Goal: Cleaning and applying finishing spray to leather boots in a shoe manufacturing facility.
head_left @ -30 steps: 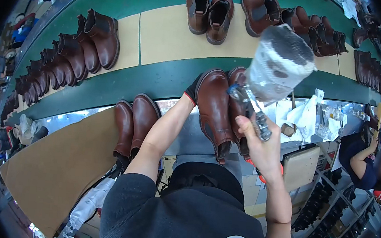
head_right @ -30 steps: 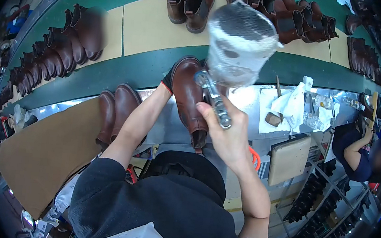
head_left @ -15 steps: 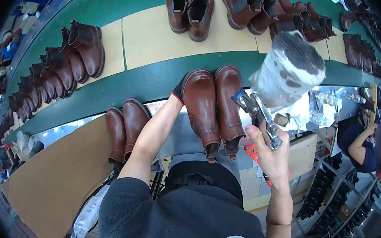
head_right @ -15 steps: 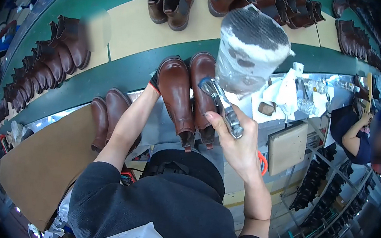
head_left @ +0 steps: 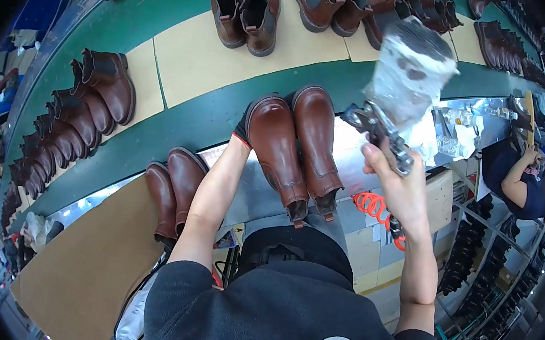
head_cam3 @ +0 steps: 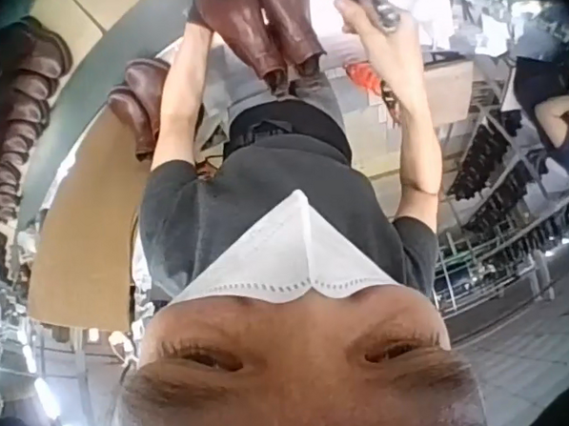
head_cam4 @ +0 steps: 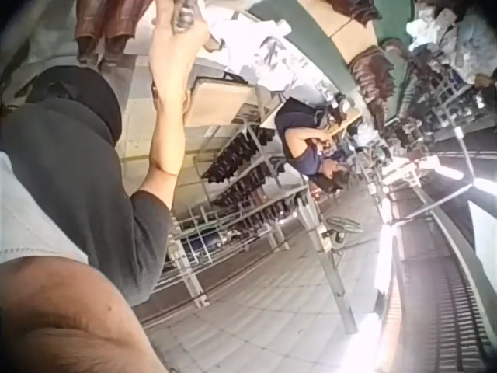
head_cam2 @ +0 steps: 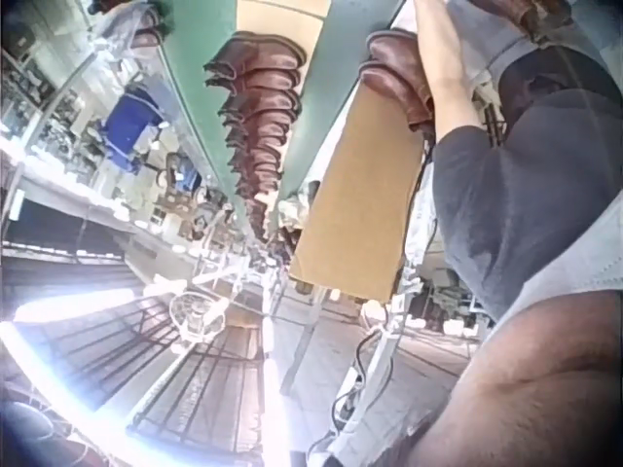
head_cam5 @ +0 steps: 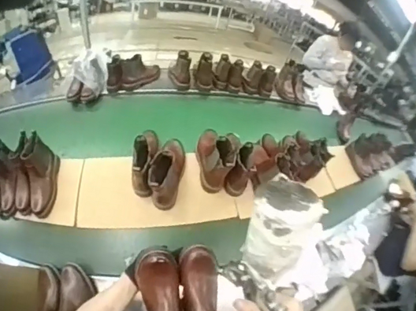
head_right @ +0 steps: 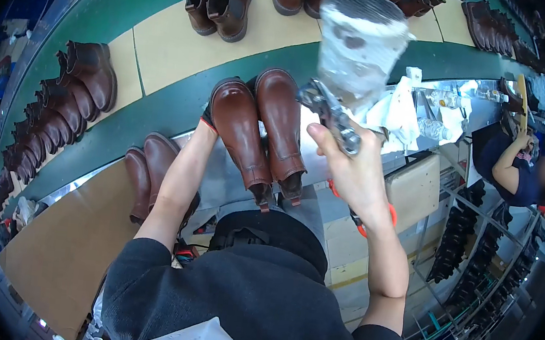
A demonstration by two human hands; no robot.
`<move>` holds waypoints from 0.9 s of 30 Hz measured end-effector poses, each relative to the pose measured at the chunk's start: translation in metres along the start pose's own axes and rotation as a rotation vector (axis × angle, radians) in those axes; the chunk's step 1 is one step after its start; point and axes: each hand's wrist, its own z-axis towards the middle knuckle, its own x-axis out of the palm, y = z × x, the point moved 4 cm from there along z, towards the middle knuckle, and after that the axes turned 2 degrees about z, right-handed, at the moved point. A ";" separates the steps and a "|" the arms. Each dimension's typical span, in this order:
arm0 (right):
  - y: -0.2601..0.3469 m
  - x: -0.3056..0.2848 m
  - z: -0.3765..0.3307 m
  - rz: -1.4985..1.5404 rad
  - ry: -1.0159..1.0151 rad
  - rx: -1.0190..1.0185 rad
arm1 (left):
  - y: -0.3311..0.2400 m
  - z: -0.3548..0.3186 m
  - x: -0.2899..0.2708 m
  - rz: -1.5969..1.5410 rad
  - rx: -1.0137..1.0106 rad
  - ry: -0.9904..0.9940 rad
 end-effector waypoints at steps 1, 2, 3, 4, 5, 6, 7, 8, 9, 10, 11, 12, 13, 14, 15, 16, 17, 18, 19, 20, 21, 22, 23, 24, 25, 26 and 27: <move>-0.005 -0.005 -0.004 0.033 -0.020 0.006 | 0.000 0.004 -0.001 -0.019 0.002 -0.010; -0.008 -0.008 -0.010 0.064 -0.040 0.014 | -0.001 0.006 -0.004 -0.041 0.001 -0.022; -0.005 -0.009 -0.017 0.077 -0.021 0.010 | -0.002 0.006 -0.007 -0.063 0.001 -0.032; -0.006 -0.008 -0.017 0.077 -0.021 0.014 | -0.001 0.004 -0.009 -0.084 0.001 -0.042; -0.005 -0.004 -0.018 0.101 0.015 0.007 | -0.001 0.005 -0.012 -0.101 -0.006 -0.048; -0.003 0.001 -0.017 0.125 0.051 0.000 | -0.002 0.007 -0.015 -0.119 -0.012 -0.054; -0.001 0.005 -0.011 0.122 0.035 0.021 | -0.003 0.005 -0.019 -0.136 -0.020 -0.059; -0.001 0.005 -0.003 0.125 0.030 0.021 | -0.004 0.008 -0.021 -0.152 -0.023 -0.066; -0.002 0.005 0.004 0.085 0.027 0.021 | -0.005 0.011 -0.023 -0.149 -0.027 -0.064; -0.002 0.005 0.007 0.044 0.024 0.022 | -0.008 0.015 -0.023 -0.012 0.000 -0.025; -0.005 0.002 0.006 0.060 -0.015 0.048 | -0.012 0.014 -0.026 0.121 0.038 0.006; -0.005 0.001 0.002 0.062 -0.005 0.047 | -0.015 0.013 -0.029 0.255 0.076 0.036; -0.005 -0.002 -0.004 0.012 -0.018 0.039 | -0.019 0.012 -0.032 0.389 0.114 0.064; -0.005 -0.004 -0.009 -0.040 -0.041 0.035 | -0.019 0.013 -0.029 0.521 0.143 0.099; -0.004 -0.002 -0.014 0.028 -0.031 -0.041 | -0.019 0.012 -0.027 0.653 0.174 0.134; -0.001 -0.001 -0.014 0.026 -0.027 -0.041 | -0.019 0.011 -0.026 0.652 0.177 0.132; 0.004 0.001 -0.014 -0.050 0.034 -0.036 | -0.012 0.016 -0.018 0.393 0.068 0.022; 0.008 0.007 -0.014 -0.120 0.109 -0.036 | -0.008 0.016 -0.017 0.140 -0.030 -0.097; 0.009 0.012 -0.009 -0.098 0.124 -0.078 | -0.007 0.018 -0.011 0.142 -0.034 -0.095; 0.010 0.014 -0.005 -0.097 0.126 -0.080 | -0.009 0.018 -0.008 0.184 -0.009 -0.070; 0.011 0.014 -0.003 -0.123 0.067 -0.091 | -0.010 0.018 -0.005 0.225 0.015 -0.045; 0.011 0.013 -0.001 -0.149 0.007 -0.101 | -0.010 0.018 -0.002 0.266 0.038 -0.019; 0.010 0.011 -0.002 -0.184 -0.039 -0.155 | -0.011 0.017 -0.001 0.305 0.065 0.003; 0.013 0.007 -0.005 -0.185 -0.033 -0.155 | -0.011 0.016 0.000 0.344 0.092 0.025; 0.016 0.004 -0.010 -0.169 0.009 -0.100 | -0.011 0.015 0.001 0.382 0.118 0.047; 0.017 0.002 -0.013 -0.154 0.046 -0.043 | -0.009 0.016 0.003 0.422 0.140 0.073; 0.016 0.003 -0.013 -0.145 0.061 -0.071 | -0.008 0.018 0.006 0.462 0.162 0.101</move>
